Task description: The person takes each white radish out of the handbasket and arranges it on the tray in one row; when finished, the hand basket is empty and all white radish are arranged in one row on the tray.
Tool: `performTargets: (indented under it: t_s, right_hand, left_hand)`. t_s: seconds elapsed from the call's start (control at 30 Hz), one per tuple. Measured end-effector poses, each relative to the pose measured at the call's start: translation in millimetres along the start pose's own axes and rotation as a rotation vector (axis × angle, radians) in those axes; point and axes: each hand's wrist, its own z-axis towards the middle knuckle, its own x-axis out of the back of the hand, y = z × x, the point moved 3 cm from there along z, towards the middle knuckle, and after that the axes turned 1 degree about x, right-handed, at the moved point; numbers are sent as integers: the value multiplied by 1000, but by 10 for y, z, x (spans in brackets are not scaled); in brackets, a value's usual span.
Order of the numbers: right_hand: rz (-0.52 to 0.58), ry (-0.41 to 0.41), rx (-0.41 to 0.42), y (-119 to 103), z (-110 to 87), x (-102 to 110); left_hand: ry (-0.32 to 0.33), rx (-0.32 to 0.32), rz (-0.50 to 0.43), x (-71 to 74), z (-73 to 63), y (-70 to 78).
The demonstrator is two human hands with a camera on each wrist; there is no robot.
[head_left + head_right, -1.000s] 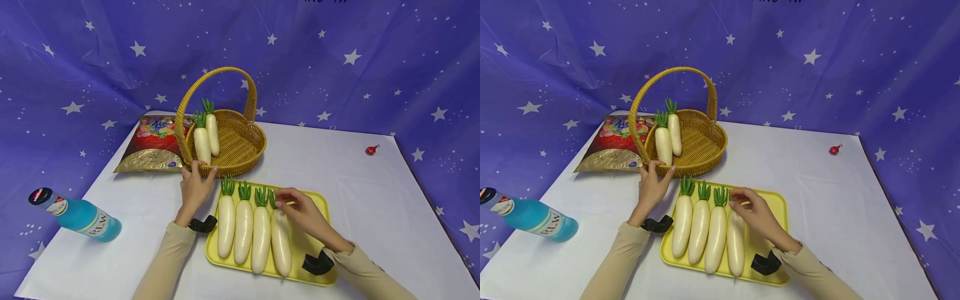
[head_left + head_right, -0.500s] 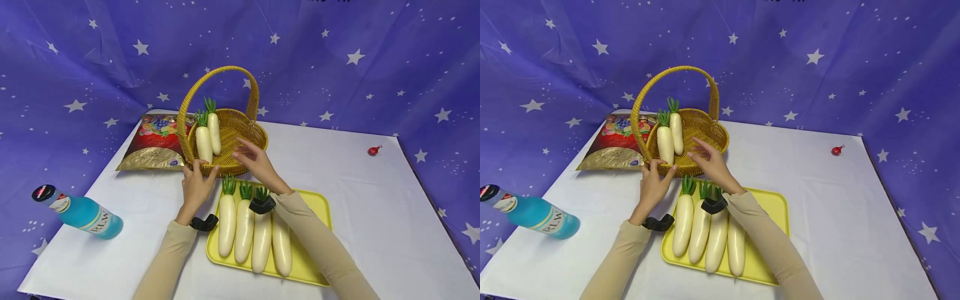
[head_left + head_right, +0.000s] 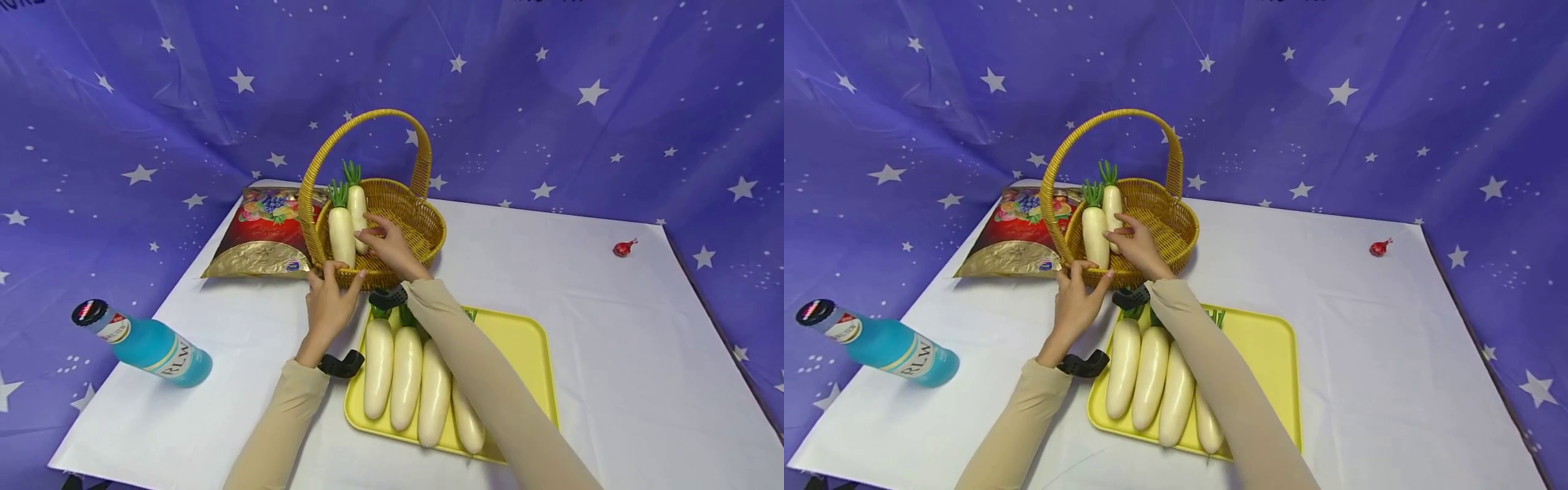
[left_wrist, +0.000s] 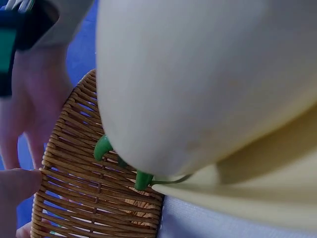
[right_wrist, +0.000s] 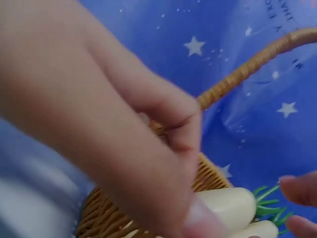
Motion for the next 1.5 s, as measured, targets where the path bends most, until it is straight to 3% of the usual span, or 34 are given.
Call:
performTargets:
  t_s: [0.23,0.73,1.1,1.5]
  right_hand:
    - [-185,-64,-43,51,174,-168]
    - [-315,-110,-11,49,253,-244]
    - [-516,-165,20,-6,242,-288]
    - [-550,-98,8,-31,247,-371]
  left_hand:
    - [-2,12,2,-18,3,-14]
    - [-7,-8,2,-6,0,14]
    - [-13,-1,7,6,-4,10]
    - [-13,13,10,10,-5,-1]
